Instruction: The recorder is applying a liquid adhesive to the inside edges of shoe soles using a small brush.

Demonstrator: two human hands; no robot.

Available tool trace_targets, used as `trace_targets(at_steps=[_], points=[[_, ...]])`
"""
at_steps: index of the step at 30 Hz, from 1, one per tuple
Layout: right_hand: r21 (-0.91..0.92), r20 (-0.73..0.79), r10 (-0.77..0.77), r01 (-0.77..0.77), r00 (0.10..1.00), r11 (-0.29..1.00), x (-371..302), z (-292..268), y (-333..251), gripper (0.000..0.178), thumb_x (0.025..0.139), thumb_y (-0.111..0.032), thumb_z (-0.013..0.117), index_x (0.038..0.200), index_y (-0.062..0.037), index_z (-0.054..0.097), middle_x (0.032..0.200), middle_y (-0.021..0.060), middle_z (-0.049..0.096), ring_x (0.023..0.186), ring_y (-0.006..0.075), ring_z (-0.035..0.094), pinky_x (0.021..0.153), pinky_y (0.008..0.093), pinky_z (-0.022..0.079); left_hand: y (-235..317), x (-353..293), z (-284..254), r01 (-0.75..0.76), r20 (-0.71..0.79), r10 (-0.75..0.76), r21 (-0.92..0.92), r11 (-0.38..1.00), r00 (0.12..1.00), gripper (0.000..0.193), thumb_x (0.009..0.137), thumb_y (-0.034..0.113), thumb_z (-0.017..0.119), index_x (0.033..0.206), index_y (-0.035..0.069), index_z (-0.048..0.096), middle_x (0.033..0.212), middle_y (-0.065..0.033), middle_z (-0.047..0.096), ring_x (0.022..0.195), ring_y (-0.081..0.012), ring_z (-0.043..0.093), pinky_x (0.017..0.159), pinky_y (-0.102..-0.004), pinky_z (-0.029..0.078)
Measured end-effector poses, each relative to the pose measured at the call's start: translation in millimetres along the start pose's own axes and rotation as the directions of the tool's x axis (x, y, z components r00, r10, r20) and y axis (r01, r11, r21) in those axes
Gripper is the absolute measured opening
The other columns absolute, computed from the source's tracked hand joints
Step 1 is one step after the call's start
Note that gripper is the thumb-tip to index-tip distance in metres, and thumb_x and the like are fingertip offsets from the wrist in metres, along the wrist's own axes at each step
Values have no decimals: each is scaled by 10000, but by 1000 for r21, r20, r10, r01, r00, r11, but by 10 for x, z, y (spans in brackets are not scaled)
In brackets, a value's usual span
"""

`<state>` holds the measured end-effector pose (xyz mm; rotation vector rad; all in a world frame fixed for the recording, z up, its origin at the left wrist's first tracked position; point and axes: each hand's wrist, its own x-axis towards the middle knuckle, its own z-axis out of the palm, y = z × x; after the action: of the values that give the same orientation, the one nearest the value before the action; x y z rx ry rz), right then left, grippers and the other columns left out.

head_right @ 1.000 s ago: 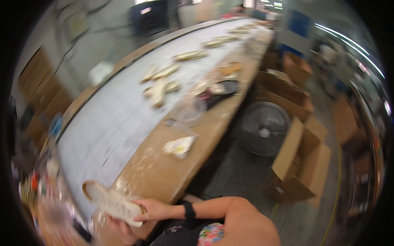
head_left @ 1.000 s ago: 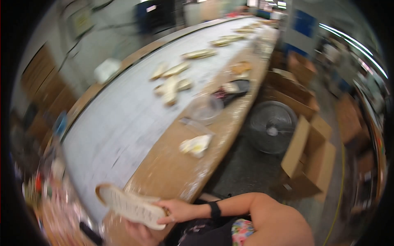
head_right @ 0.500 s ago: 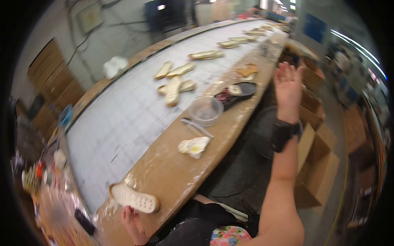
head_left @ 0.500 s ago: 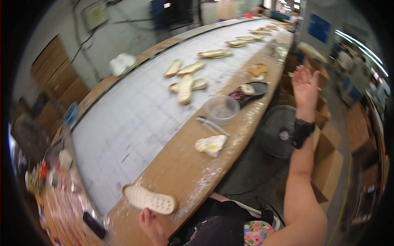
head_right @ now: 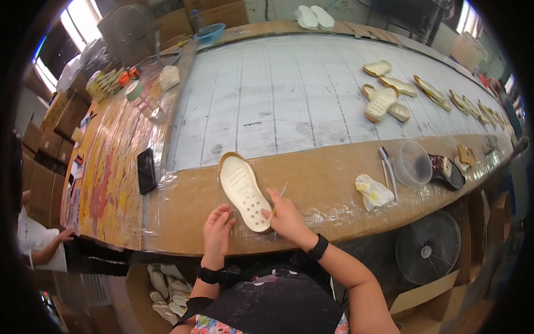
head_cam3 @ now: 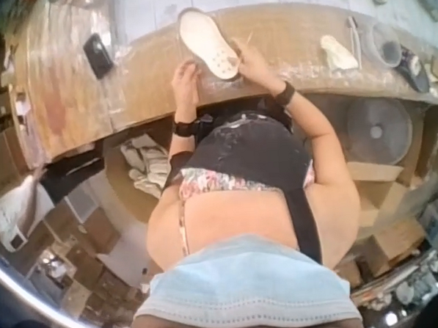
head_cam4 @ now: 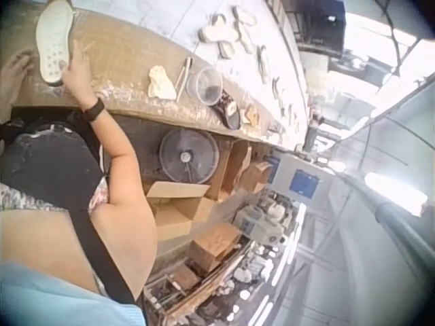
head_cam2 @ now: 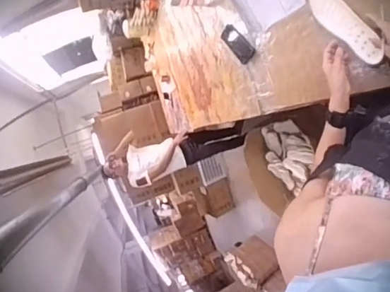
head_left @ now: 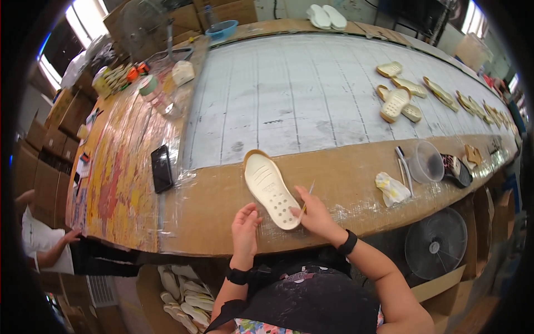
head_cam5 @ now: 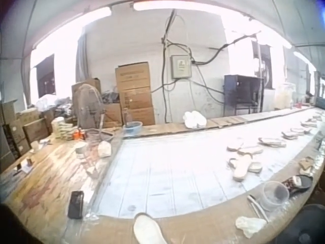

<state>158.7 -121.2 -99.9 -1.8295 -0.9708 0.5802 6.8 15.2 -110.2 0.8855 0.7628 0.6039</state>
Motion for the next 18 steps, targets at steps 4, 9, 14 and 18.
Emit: trace_targets(at_steps=[4,9,14,18], points=[[635,169,125,-205,978,745,127,31,24,448,854,-81,559,1266,54,446,1165,146,570,1044,201,554,880,283,436,71,-71,110,-6,117,3,22,1000,993,543,856,35,579,1332,-19,325,1282,-120,443,1135,-197,469,896,-316,432],[676,224,242,-330,944,659,-21,-17,-202,450,838,-61,580,1251,72,462,1213,147,550,1057,176,543,899,275,430,187,-246,267,56,223,-47,-31,998,974,664,858,85,600,1382,1,200,1302,-138,423,1146,-195,479,890,-317,467],[386,55,-121,90,991,918,-165,-32,-501,421,889,-160,565,1262,14,471,1175,162,573,1012,175,556,848,281,447,255,-219,140,134,264,-81,-187,973,961,547,849,63,582,1324,21,315,1213,-102,515,1076,-188,540,884,-335,478],[412,128,-169,102,977,905,-113,5,-493,428,959,-304,420,1263,-2,431,1183,150,569,943,166,564,756,261,460,308,-302,-153,230,362,-32,-520,822,932,476,828,37,583,1263,23,391,1166,-93,549,1015,-199,584,866,-334,491]])
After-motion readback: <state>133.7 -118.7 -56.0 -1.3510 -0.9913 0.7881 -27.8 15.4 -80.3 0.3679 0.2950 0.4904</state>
